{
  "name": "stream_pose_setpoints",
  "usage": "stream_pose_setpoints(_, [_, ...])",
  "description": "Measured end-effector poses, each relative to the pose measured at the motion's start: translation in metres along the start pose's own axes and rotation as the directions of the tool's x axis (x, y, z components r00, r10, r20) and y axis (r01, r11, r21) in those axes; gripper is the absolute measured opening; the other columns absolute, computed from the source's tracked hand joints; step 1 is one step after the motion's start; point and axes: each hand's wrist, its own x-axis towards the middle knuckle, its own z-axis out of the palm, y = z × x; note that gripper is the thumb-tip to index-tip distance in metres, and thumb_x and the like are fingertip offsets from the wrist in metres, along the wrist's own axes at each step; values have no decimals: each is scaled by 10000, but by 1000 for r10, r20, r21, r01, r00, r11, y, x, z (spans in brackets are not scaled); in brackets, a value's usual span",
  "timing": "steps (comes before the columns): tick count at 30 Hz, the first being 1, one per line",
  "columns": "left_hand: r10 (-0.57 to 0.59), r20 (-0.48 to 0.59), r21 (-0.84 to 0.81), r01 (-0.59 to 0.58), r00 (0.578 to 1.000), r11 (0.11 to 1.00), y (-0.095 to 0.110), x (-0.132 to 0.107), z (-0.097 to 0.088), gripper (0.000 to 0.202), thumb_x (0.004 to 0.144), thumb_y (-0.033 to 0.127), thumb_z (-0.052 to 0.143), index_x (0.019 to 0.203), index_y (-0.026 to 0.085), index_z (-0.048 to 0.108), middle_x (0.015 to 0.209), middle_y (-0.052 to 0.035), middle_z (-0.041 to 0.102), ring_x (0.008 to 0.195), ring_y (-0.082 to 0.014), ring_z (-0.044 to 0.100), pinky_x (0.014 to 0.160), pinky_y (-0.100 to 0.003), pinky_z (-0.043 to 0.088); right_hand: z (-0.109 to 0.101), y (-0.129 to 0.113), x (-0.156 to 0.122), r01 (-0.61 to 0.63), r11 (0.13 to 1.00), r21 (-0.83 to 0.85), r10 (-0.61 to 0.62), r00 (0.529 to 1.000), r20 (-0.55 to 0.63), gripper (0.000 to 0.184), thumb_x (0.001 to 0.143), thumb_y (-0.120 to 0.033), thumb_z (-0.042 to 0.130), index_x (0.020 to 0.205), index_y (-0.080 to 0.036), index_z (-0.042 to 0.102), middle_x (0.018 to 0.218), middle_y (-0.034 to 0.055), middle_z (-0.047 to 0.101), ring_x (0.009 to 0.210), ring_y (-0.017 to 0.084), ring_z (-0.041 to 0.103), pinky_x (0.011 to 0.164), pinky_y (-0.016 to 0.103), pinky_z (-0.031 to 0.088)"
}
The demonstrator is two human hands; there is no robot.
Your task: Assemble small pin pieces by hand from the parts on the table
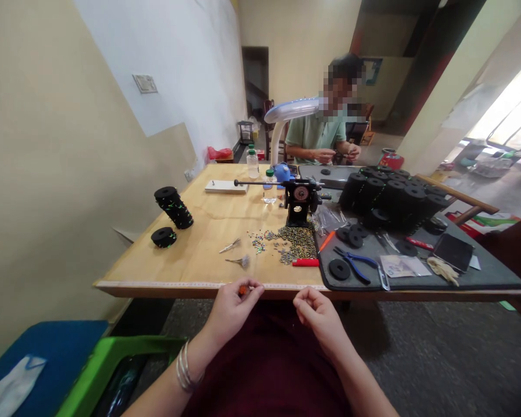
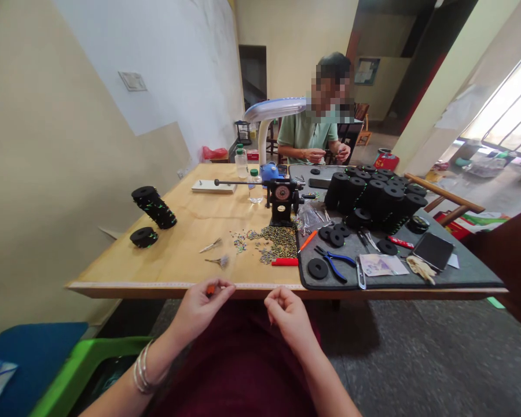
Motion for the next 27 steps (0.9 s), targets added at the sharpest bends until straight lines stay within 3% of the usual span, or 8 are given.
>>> stream_pose_setpoints(5, [30, -35, 272, -19, 999, 962, -11, 9, -34, 302, 831, 418, 555, 965, 166, 654, 514, 77, 434, 469, -132, 451, 501, -233, 356, -8, 8, -3, -17, 983, 181, 34, 995, -95, 330, 752, -450, 701, 712, -191, 501, 454, -106, 392, 415, 58, 255, 431, 210, 159])
stream_pose_setpoints(8, [0, -28, 400, 11, 1000, 916, -24, 20, -61, 405, 816, 394, 561, 1138, 150, 589, 635, 41, 549, 536, -155, 539, 549, -256, 431, -8, 17, -4, -9, 977, 212, 36, 992, -122, 346, 762, -472, 706, 730, -188, 510, 440, -113, 364, 411, 54, 236, 433, 213, 154])
stream_pose_setpoints(11, [-31, -65, 539, 61, 997, 840, -34, 39, -91, 459, 835, 269, 508, 1269, 123, 486, 820, -29, 653, 690, -184, 632, 659, -282, 492, -6, 25, -4, -6, 976, 216, 34, 992, -126, 378, 766, -518, 699, 746, -185, 522, 438, -117, 337, 407, 49, 219, 428, 212, 152])
stream_pose_setpoints(17, [-57, -218, 685, 194, 974, 702, -34, 87, -141, 360, 833, 132, 503, 1193, 150, 513, 888, -85, 720, 856, -230, 673, 734, -296, 471, 0, 39, 1, -63, 977, 206, 82, 993, -84, 521, 646, -662, 724, 709, -190, 513, 409, -130, 287, 382, 32, 186, 400, 189, 124])
stream_pose_setpoints(21, [-79, -216, 744, 217, 973, 632, -37, 108, -149, 134, 804, 152, 569, 917, 180, 634, 864, -106, 727, 841, -264, 670, 673, -298, 433, 4, 42, 3, -132, 961, 243, 143, 989, -26, 592, 536, -714, 752, 690, -202, 496, 379, -150, 232, 354, 15, 134, 377, 175, 85])
stream_pose_setpoints(25, [-105, -146, 772, 180, 984, 610, -47, 111, -137, 64, 775, 166, 606, 752, 176, 665, 802, -109, 734, 784, -267, 666, 640, -300, 415, 6, 37, 2, -167, 947, 273, 170, 985, 12, 597, 508, -708, 770, 674, -211, 484, 356, -150, 231, 338, 13, 135, 366, 167, 79])
stream_pose_setpoints(27, [-103, -118, 780, 156, 988, 606, -49, 108, -129, 60, 750, 149, 624, 741, 167, 680, 817, -120, 736, 811, -276, 660, 673, -313, 421, 6, 34, 1, -181, 946, 268, 182, 983, 19, 594, 512, -707, 769, 685, -213, 487, 348, -132, 301, 325, 17, 162, 362, 166, 77])
